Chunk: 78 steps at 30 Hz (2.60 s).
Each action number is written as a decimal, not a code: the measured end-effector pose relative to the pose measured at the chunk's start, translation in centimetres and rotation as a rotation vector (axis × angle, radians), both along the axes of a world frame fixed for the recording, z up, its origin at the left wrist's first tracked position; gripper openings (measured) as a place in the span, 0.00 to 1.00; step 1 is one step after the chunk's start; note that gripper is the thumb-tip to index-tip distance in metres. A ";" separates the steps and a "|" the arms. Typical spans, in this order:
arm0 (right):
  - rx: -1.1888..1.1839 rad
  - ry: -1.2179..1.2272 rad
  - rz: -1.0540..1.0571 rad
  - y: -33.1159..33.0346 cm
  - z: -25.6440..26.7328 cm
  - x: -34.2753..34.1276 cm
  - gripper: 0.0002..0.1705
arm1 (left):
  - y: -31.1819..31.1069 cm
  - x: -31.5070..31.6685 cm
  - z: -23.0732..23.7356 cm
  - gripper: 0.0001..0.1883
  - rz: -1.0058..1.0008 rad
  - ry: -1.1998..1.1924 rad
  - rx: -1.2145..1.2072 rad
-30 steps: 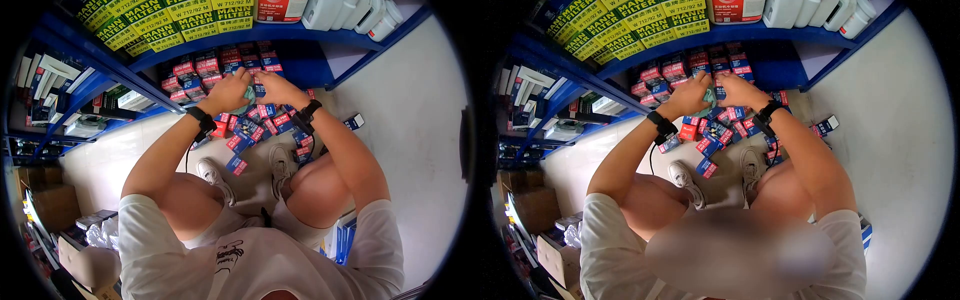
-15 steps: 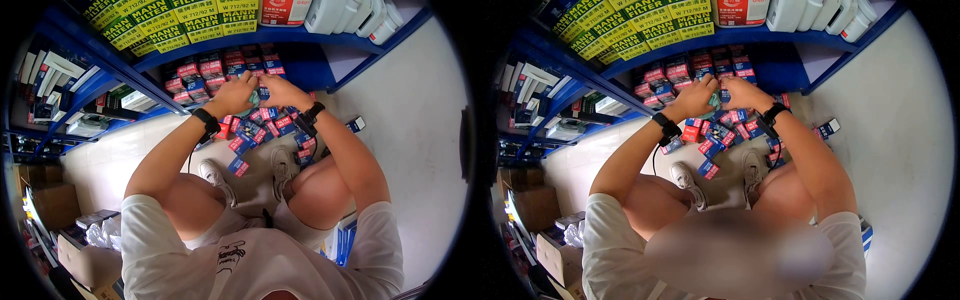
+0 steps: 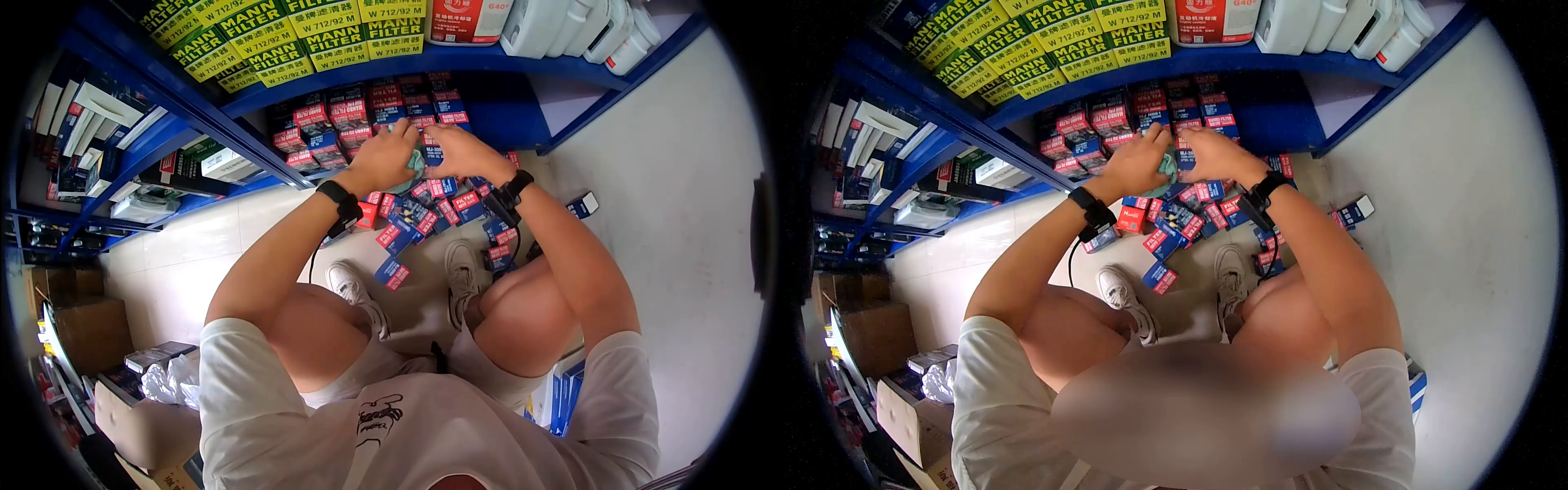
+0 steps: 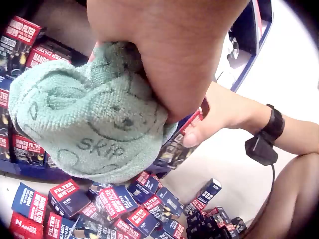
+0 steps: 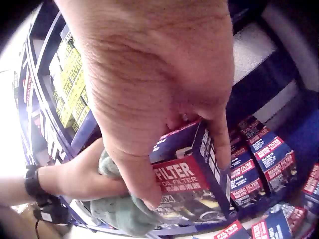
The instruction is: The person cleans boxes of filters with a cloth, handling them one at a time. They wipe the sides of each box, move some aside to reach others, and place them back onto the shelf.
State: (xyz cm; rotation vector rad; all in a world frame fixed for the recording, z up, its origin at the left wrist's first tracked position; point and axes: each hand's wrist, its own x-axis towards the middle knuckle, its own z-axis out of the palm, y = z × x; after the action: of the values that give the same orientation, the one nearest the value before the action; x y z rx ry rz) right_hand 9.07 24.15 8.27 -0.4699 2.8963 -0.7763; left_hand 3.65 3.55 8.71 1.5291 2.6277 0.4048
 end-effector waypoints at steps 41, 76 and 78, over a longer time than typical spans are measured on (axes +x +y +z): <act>-0.044 0.018 0.089 -0.6 2.0 1.4 0.51 | -0.9 -0.5 -1.7 0.35 0.048 0.006 0.021; -0.076 0.089 -0.072 0.7 0.1 1.4 0.50 | -1.3 -0.1 -0.5 0.31 -0.127 0.042 0.206; -0.030 0.094 -0.097 0.5 0.2 1.5 0.49 | -0.9 0.3 -0.1 0.31 -0.114 0.052 0.194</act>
State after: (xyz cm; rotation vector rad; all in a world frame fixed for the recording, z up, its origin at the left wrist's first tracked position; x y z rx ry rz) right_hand 10.55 24.67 8.51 -0.3809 3.0177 -0.8343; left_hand 3.95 2.64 8.58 1.7589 2.5885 0.6357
